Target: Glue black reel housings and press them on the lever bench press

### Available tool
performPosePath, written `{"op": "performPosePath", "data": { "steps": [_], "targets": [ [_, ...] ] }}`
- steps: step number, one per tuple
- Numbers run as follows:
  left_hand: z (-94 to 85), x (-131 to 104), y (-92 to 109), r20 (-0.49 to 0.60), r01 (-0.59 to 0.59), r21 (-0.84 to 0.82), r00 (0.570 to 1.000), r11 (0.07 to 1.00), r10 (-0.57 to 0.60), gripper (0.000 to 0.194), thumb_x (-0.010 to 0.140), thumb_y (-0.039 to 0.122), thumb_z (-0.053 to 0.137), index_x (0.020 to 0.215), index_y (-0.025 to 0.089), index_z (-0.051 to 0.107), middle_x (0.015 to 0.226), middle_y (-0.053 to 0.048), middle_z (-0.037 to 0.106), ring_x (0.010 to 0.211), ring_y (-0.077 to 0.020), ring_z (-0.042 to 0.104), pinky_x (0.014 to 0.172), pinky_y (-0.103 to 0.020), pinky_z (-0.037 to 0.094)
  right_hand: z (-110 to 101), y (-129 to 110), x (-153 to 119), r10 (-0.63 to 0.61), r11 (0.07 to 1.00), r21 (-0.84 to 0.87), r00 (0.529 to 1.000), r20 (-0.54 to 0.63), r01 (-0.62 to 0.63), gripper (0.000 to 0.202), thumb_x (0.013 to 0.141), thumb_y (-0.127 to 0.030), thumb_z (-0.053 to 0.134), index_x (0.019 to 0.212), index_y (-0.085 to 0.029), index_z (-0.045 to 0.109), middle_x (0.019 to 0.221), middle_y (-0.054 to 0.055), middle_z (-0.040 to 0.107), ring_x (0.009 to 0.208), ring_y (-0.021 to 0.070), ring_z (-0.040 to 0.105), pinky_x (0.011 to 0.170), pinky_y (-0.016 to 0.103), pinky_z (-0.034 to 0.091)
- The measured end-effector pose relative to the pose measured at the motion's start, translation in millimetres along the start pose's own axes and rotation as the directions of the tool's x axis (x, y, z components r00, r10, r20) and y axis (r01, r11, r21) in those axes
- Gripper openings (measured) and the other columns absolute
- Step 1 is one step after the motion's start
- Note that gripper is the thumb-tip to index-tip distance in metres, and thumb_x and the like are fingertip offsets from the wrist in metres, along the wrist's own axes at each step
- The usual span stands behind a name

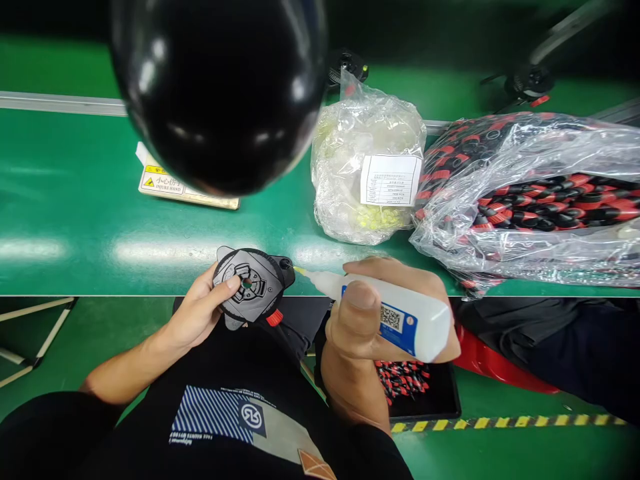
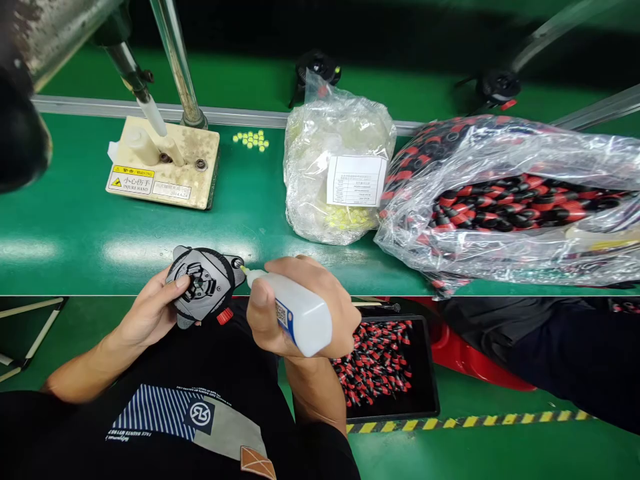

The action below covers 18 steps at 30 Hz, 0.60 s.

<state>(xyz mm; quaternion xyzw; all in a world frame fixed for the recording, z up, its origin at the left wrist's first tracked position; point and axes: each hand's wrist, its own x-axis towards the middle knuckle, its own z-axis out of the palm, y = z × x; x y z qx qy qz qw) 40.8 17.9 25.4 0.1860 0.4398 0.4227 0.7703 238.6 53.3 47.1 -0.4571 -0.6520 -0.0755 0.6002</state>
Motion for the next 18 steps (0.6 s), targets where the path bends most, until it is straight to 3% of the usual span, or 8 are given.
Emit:
{"op": "performPosePath", "data": {
  "steps": [4,12,18],
  "targets": [
    [0.1,-0.4,-1.2,-0.011,-0.006,0.004,1.0,1.0,0.006,0.036,0.085,0.041,0.084,0.108,0.017,0.069,0.092,-0.007,0.075,0.068,-0.02,0.07,0.049,-0.028,0.062,1.8,0.3,-0.6,0.006,1.0,0.023,1.0,0.021,-0.007,0.006,0.096,-0.025,0.063,0.1,-0.026,0.067,0.076,0.0,0.069,0.058,0.0179,0.064,0.052,0.035,0.056],
    [-0.9,0.2,-2.0,-0.015,-0.015,0.006,1.0,1.0,0.015,0.036,0.085,0.041,0.084,0.107,0.016,0.069,0.091,-0.007,0.075,0.069,-0.0196,0.07,0.05,-0.027,0.06,0.9,-0.7,-1.0,0.034,0.999,0.002,0.999,-0.004,-0.034,0.007,0.095,-0.026,0.062,0.088,-0.026,0.066,0.073,0.001,0.068,0.055,0.0181,0.062,0.048,0.035,0.054],
    [-0.2,-0.7,-1.3,-0.025,-0.018,0.006,1.0,1.0,0.018,0.033,0.086,0.038,0.084,0.106,0.016,0.071,0.092,-0.008,0.076,0.07,-0.0187,0.069,0.055,-0.026,0.06,2.5,3.7,-4.5,-0.001,0.998,0.056,1.0,-0.009,0.001,0.011,0.092,-0.021,0.066,0.101,-0.028,0.066,0.078,0.0,0.069,0.058,0.0176,0.063,0.051,0.034,0.055]
  ]
}}
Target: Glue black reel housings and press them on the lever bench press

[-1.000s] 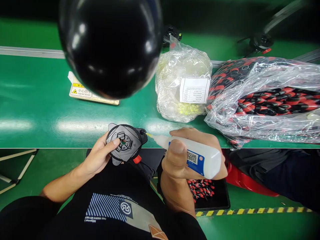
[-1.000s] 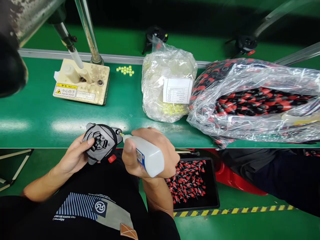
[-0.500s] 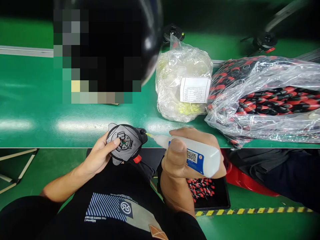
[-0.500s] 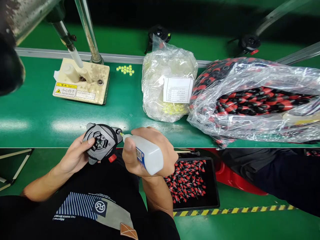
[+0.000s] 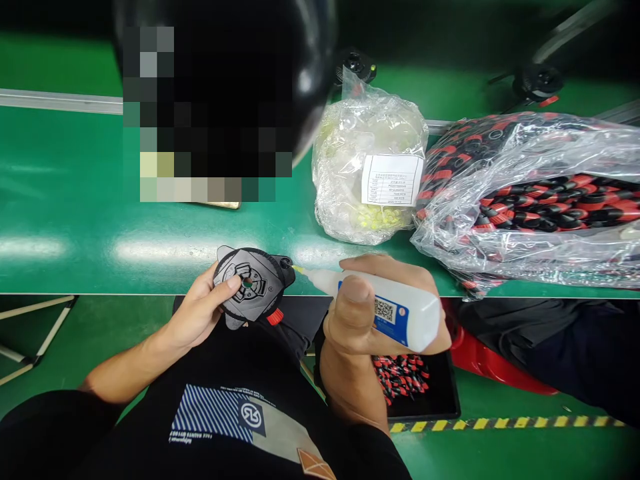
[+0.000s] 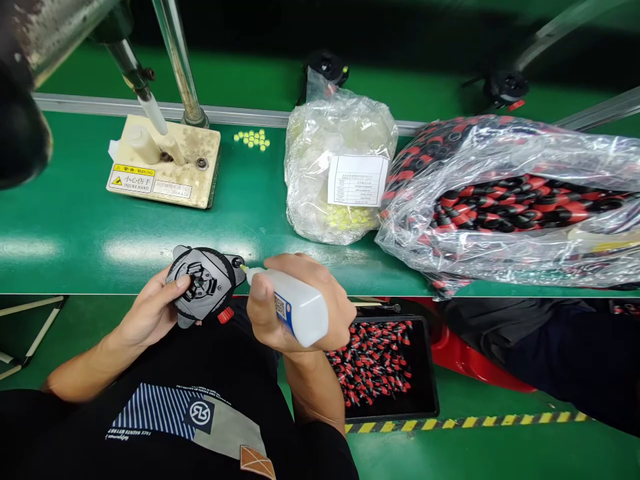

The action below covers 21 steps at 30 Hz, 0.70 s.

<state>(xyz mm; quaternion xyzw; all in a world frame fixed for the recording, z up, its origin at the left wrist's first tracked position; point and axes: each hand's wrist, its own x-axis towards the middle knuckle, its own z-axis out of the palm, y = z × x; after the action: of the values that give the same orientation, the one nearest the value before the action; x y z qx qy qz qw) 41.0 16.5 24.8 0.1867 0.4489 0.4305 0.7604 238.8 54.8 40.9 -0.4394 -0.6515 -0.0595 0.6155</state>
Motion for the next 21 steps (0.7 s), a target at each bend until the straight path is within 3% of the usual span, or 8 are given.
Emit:
{"op": "performPosePath", "data": {
  "steps": [4,10,12,21],
  "targets": [
    [-0.8,-0.4,-1.0,-0.006,0.011,0.002,1.0,1.0,-0.011,0.034,0.086,0.039,0.083,0.109,0.016,0.071,0.092,-0.007,0.075,0.068,-0.0179,0.068,0.053,-0.026,0.059,1.3,3.7,-1.7,-0.033,0.999,-0.012,0.999,0.01,0.033,0.02,0.092,-0.022,0.067,0.11,-0.029,0.064,0.08,-0.001,0.071,0.059,0.0178,0.064,0.053,0.035,0.057],
    [-1.1,-0.6,-0.9,-0.007,0.017,0.011,1.0,1.0,-0.017,0.034,0.086,0.041,0.083,0.106,0.017,0.069,0.092,-0.008,0.074,0.069,-0.0195,0.068,0.05,-0.028,0.06,-0.1,0.5,-1.3,0.016,1.0,-0.023,1.0,-0.011,-0.017,0.002,0.095,-0.025,0.066,0.095,-0.027,0.065,0.078,-0.001,0.069,0.056,0.0175,0.062,0.051,0.034,0.055],
    [-0.5,-0.6,-0.2,-0.007,0.02,0.013,1.0,1.0,-0.02,0.034,0.086,0.041,0.083,0.106,0.017,0.069,0.091,-0.007,0.073,0.067,-0.019,0.068,0.049,-0.028,0.06,-0.1,-0.4,-1.3,0.027,1.0,-0.014,0.999,-0.019,-0.027,0.005,0.094,-0.025,0.066,0.09,-0.026,0.064,0.077,0.0,0.069,0.056,0.0172,0.061,0.05,0.034,0.054],
    [0.0,-0.9,-0.3,-0.019,0.02,0.021,1.0,1.0,-0.02,0.035,0.085,0.041,0.083,0.106,0.017,0.07,0.089,-0.007,0.071,0.064,-0.0174,0.066,0.049,-0.028,0.061,1.6,2.2,-2.5,-0.013,0.997,-0.082,1.0,0.014,0.014,0.011,0.095,-0.027,0.064,0.106,-0.029,0.063,0.077,-0.001,0.07,0.057,0.0175,0.064,0.052,0.034,0.057]
  ]
}}
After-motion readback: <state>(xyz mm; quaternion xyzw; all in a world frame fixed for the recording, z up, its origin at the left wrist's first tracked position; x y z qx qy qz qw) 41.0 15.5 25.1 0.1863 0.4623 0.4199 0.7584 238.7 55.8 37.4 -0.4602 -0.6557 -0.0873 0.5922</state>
